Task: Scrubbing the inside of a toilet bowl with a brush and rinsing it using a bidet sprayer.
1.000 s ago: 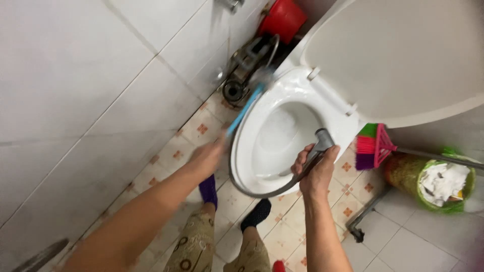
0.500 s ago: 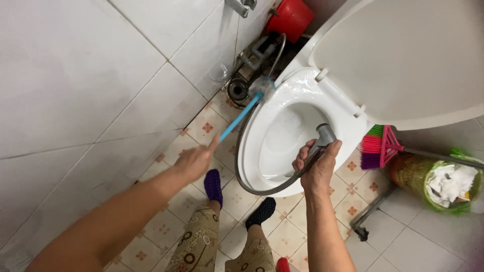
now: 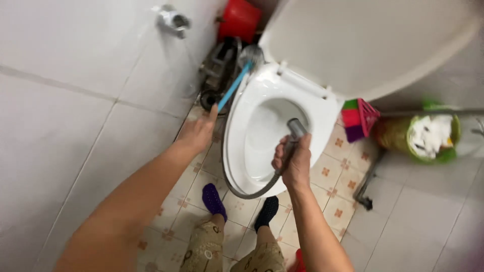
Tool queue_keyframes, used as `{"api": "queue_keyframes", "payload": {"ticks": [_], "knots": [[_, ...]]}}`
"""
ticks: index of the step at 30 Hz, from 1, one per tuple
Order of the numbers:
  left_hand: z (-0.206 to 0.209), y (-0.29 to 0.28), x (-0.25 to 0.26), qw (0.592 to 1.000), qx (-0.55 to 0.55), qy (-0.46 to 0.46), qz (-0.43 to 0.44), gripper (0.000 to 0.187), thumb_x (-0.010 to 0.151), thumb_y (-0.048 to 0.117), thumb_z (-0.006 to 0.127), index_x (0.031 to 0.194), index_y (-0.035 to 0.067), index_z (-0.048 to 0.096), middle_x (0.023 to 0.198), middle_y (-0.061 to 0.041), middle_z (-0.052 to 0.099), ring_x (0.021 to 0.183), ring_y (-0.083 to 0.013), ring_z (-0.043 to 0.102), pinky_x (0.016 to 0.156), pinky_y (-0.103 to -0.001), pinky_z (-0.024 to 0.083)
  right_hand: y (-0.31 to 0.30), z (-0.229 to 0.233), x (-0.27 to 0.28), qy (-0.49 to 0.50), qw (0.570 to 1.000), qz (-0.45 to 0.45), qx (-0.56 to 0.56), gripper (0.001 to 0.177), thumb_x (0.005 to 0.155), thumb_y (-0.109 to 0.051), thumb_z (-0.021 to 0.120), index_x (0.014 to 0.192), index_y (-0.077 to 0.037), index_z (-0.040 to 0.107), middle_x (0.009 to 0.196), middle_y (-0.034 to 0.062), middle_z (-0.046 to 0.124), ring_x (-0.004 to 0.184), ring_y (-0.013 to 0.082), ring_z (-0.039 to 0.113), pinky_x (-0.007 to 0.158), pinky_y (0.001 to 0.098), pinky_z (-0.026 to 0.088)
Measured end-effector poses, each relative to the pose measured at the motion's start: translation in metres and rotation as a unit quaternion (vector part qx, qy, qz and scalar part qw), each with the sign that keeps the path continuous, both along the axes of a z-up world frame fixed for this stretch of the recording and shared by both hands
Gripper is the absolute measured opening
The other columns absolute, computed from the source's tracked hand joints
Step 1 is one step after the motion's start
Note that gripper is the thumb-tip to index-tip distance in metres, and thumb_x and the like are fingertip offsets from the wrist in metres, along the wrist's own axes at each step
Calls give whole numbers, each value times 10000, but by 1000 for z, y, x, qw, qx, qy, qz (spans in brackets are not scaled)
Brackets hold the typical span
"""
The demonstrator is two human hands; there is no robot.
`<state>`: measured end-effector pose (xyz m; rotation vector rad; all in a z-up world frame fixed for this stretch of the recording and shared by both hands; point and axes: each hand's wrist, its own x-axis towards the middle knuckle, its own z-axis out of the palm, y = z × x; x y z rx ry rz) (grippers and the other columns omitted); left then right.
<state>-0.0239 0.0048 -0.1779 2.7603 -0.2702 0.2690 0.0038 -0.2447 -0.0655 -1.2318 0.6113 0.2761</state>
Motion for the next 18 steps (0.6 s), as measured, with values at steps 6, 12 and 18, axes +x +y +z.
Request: {"api": "queue_keyframes", "payload": {"ticks": [6, 12, 18], "knots": [[86, -35, -13, 793, -259, 503, 227, 761, 812, 725, 7, 551, 128, 399, 577, -61, 436, 557, -217, 464, 589, -410, 354, -6, 2, -3, -42, 999, 5, 16, 670, 911, -668, 375, 860, -19, 533, 479, 103, 429, 281, 179, 378, 272, 298, 321], [88, -41, 31, 873, -188, 418, 166, 486, 986, 263, 300, 1393, 35, 436, 817, -257, 662, 747, -398, 653, 739, -467, 459, -12, -6, -1, -45, 998, 25, 38, 694, 906, -684, 357, 879, -14, 535, 479, 103, 432, 276, 174, 377, 269, 308, 342], [92, -47, 10, 741, -304, 532, 273, 800, 849, 703, 52, 618, 80, 497, 587, -73, 415, 562, -222, 408, 601, -385, 323, -31, 0, -3, -57, 997, 38, 27, 703, 904, -696, 342, 887, -15, 517, 481, 89, 432, 271, 169, 380, 266, 306, 345]]}}
